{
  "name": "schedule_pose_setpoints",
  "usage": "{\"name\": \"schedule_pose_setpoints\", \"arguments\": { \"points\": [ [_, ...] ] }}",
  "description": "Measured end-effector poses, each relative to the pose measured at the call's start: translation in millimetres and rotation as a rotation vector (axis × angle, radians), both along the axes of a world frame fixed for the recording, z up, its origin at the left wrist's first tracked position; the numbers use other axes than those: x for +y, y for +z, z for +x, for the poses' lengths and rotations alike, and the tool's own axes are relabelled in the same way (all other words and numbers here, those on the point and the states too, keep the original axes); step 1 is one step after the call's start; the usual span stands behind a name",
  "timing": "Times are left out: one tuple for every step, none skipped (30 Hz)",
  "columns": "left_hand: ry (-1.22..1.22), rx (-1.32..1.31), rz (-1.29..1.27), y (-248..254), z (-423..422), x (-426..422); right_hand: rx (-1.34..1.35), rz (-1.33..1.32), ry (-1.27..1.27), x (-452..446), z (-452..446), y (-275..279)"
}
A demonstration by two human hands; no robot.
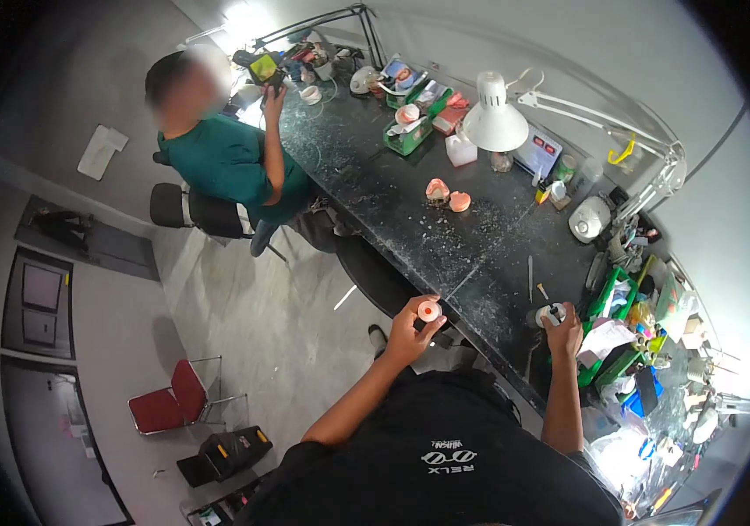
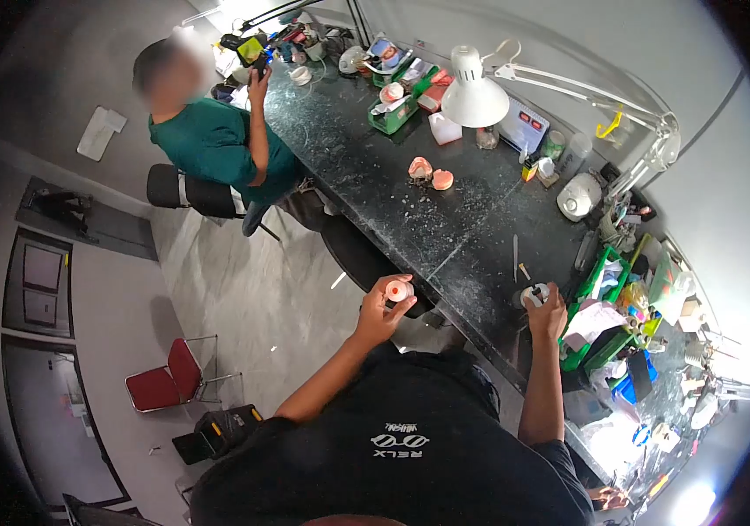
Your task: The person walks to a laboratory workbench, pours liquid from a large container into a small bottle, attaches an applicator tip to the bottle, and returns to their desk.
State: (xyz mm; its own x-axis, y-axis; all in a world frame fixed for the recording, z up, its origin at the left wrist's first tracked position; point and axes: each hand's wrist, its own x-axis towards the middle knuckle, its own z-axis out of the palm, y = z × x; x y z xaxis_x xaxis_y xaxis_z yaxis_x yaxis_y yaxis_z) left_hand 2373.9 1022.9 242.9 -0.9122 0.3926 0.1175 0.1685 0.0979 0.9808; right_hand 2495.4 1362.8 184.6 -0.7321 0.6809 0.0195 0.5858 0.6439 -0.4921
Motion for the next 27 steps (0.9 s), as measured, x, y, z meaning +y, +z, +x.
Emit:
{"name": "schedule_pose_setpoints", "arguments": {
  "points": [
    [-0.001, 0.024, -0.005, 6.4, 4.2, -1.5, -0.009, 0.004, 0.003, 0.0, -1.2, -0.9],
    [-0.003, 0.05, -0.01, 10.5, 7.4, -4.6, -0.001, 0.005, 0.009, -0.2, -1.9, -1.1],
    [0.004, 0.03, -0.035, 11.1, 9.9, -9.8, -0.012, 0.028, -0.005, -1.2, -2.2, -1.4],
    [0.008, 0.038, -0.034, 15.0, 11.8, -15.3, -0.022, 0.05, -0.02, -2.4, -2.4, -1.6],
    [0.015, 0.045, -0.043, 19.3, 14.3, -22.4, -0.013, 0.083, -0.026, -2.8, -3.4, -2.6],
    [0.023, 0.053, -0.05, 23.4, 16.3, -30.2, -0.004, 0.085, -0.022, -4.0, -3.9, -2.6],
    [0.027, 0.061, -0.046, 24.0, 17.8, -39.3, 0.004, 0.055, -0.037, -6.8, -4.8, 5.2],
    [0.048, 0.038, -0.029, 24.6, 19.4, -48.9, 0.012, 0.028, -0.054, -10.7, -4.6, 10.9],
    [0.066, 0.017, -0.01, 25.1, 20.8, -58.1, 0.029, 0.06, -0.051, -15.5, -4.3, 13.4],
    [0.066, 0.026, 0.001, 23.8, 23.2, -68.4, 0.039, 0.07, -0.051, -22.7, -3.8, 19.3],
    [0.09, 0.059, -0.008, 22.3, 26.1, -79.4, 0.047, 0.056, -0.054, -31.2, -2.9, 25.3],
    [0.114, 0.092, -0.017, 20.2, 28.1, -90.0, 0.056, 0.042, -0.058, -41.3, -2.0, 30.5],
    [0.131, 0.099, 0.003, 20.6, 31.0, -100.1, 0.063, 0.05, -0.062, -52.4, 0.5, 32.8],
    [0.126, 0.102, 0.01, 20.7, 36.0, -111.8, 0.106, 0.035, -0.029, -65.2, 4.4, 34.3],
    [0.135, 0.114, 0.011, 20.5, 41.0, -124.0, 0.149, 0.02, 0.003, -78.7, 8.2, 35.7],
    [0.144, 0.121, 0.009, 21.2, 47.6, -137.2, 0.15, 0.027, -0.003, -96.7, 12.8, 39.2],
    [0.136, 0.12, 0.016, 24.4, 54.2, -150.1, 0.155, 0.051, 0.038, -118.6, 16.7, 44.1],
    [0.131, 0.137, 0.01, 27.8, 61.6, -163.6, 0.159, 0.073, 0.079, -141.9, 22.7, 48.2],
    [0.126, 0.154, 0.002, 30.1, 68.6, -178.1, 0.16, 0.057, 0.1, -166.1, 30.0, 50.8],
    [0.115, 0.153, 0.008, 30.1, 74.7, -193.1, 0.126, 0.0, 0.13, -191.2, 37.4, 57.6],
    [0.103, 0.135, -0.03, 29.7, 82.5, -208.7, 0.13, -0.081, 0.157, -216.3, 46.4, 57.9],
    [0.09, 0.118, -0.066, 28.9, 89.6, -223.7, 0.135, -0.161, 0.183, -241.7, 56.1, 57.5],
    [0.079, 0.119, -0.059, 27.4, 96.2, -238.9, 0.117, -0.189, 0.209, -272.1, 65.0, 67.6],
    [0.072, 0.128, -0.086, 25.8, 103.3, -253.6, 0.099, -0.216, 0.234, -297.3, 76.2, 76.1],
    [0.067, 0.135, -0.113, 23.0, 112.1, -266.9, 0.12, -0.222, 0.285, -313.9, 89.2, 58.6],
    [0.059, 0.132, -0.107, 17.3, 120.3, -279.5, 0.111, -0.232, 0.329, -337.8, 102.2, 66.4],
    [0.055, 0.104, -0.114, 10.7, 127.6, -292.9, 0.08, -0.3, 0.333, -359.7, 115.1, 72.9]
  ]
}}
